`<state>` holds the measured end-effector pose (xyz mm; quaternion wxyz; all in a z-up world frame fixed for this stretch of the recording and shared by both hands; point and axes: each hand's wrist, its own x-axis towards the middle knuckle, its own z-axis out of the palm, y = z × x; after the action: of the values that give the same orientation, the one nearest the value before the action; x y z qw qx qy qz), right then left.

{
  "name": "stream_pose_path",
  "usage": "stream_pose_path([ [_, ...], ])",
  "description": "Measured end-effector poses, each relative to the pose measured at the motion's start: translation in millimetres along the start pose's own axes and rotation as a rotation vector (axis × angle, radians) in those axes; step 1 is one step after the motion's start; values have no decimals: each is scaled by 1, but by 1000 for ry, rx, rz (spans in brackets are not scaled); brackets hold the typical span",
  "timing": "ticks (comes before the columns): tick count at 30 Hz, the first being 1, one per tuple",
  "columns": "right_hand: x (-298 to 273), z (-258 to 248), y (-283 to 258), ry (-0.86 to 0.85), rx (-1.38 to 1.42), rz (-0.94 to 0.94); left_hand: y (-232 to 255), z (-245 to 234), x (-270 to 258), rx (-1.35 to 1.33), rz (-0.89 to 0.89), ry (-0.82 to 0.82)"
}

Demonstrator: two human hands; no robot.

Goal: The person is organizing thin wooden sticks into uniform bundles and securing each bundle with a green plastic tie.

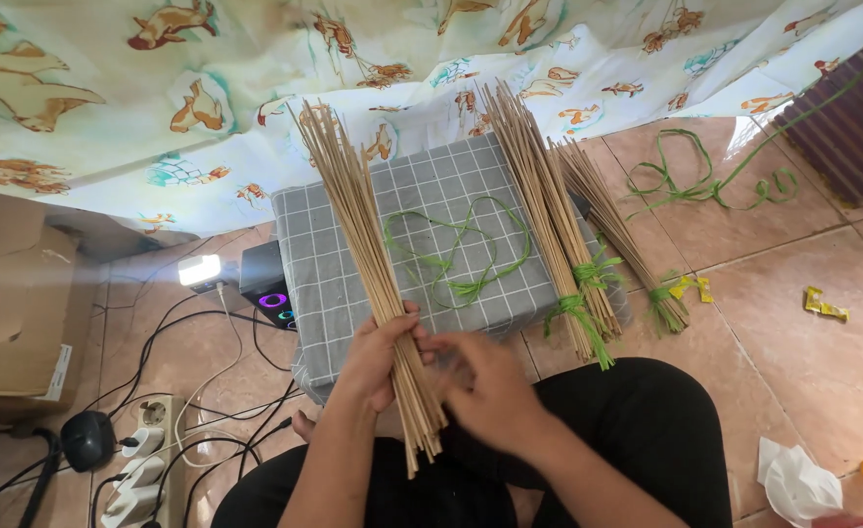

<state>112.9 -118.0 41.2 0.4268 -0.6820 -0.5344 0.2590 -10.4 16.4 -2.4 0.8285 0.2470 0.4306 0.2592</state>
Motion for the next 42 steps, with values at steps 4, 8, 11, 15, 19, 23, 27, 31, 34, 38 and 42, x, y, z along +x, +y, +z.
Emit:
stream_pose_path([
  [4,54,-10,15,251,-200,-201,6,2,-5,73,4,3],
  [8,120,-5,38,15,-177,22,1,8,-11,107,11,-118],
  [11,153,14,63,-149,142,151,-2,10,-19,127,48,-187],
  [15,151,7,7,-148,528,284,1,7,-23,190,100,-282],
  [19,174,15,74,85,353,306,8,7,-28,245,170,-277],
  [23,162,-17,42,-53,10,314,27,24,-50,561,344,-95],
  [27,121,-66,-27,-234,-206,305,43,38,-55,748,864,143],
  [31,85,-124,-4,-172,-306,336,50,52,-40,728,1233,214],
  [34,68,-181,95,124,-448,453,39,48,-14,697,1210,296],
  [38,43,-239,267,382,-511,533,25,41,17,668,1181,306],
  [42,19,-216,358,111,-957,742,32,45,2,784,1206,356],
])
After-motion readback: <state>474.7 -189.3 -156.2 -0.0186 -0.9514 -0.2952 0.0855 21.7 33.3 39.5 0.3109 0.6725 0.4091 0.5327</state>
